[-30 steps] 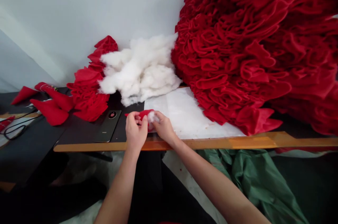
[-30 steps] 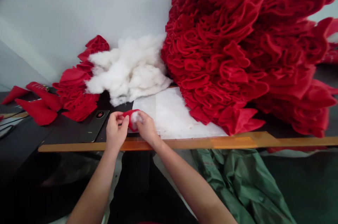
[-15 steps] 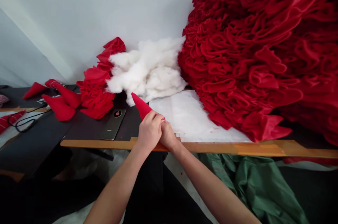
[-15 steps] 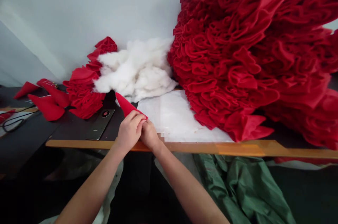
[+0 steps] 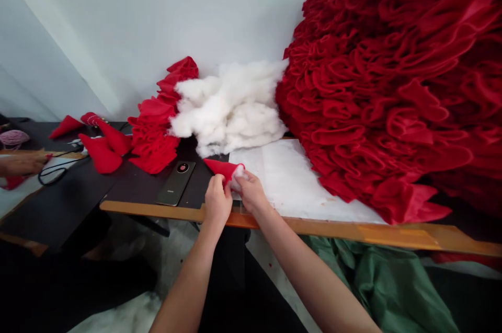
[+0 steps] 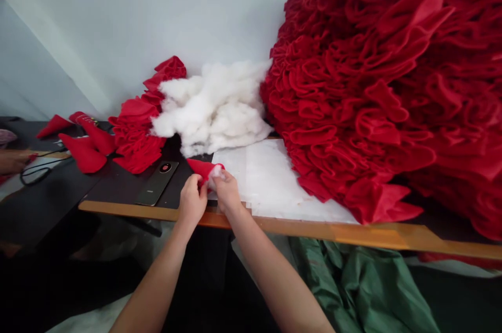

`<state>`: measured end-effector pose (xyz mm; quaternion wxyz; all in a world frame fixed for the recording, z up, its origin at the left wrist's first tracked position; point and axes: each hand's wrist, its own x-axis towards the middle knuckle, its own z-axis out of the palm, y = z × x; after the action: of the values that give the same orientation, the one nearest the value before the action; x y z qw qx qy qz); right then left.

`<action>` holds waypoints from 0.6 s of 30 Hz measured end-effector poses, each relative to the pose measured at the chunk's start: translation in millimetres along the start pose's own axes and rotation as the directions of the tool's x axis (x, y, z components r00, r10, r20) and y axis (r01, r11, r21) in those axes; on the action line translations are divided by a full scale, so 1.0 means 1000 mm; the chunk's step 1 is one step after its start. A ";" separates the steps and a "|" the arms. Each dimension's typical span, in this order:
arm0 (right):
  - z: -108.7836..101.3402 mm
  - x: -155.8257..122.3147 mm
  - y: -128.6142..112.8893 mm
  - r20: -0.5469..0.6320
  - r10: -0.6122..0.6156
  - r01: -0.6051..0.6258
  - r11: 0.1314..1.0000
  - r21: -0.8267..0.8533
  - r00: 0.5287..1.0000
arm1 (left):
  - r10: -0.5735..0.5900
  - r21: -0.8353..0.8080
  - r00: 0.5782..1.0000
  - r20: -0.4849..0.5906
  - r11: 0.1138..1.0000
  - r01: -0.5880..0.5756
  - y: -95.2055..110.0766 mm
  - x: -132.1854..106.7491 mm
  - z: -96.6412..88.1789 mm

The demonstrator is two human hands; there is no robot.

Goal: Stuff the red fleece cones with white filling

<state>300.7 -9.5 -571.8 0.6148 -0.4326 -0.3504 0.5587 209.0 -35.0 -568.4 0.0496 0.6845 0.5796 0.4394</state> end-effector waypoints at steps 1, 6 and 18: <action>0.002 0.002 0.002 -0.012 0.014 -0.014 1.000 0.027 1.000 | 0.019 -0.015 1.000 0.023 1.000 -0.018 0.001 -0.001 0.000; 0.008 -0.001 0.005 -0.021 0.027 -0.026 0.997 0.079 0.999 | -0.023 -0.122 0.987 0.160 0.992 0.043 0.000 -0.005 -0.015; 0.006 -0.024 0.002 0.295 -0.343 0.448 0.765 -0.463 0.892 | 0.011 0.112 0.946 0.325 0.992 -0.050 0.020 0.084 -0.019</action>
<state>291.9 -32.7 -569.8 0.5420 -0.4418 -0.6292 0.3394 206.7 20.8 -499.4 0.0964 0.7579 0.5782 0.2864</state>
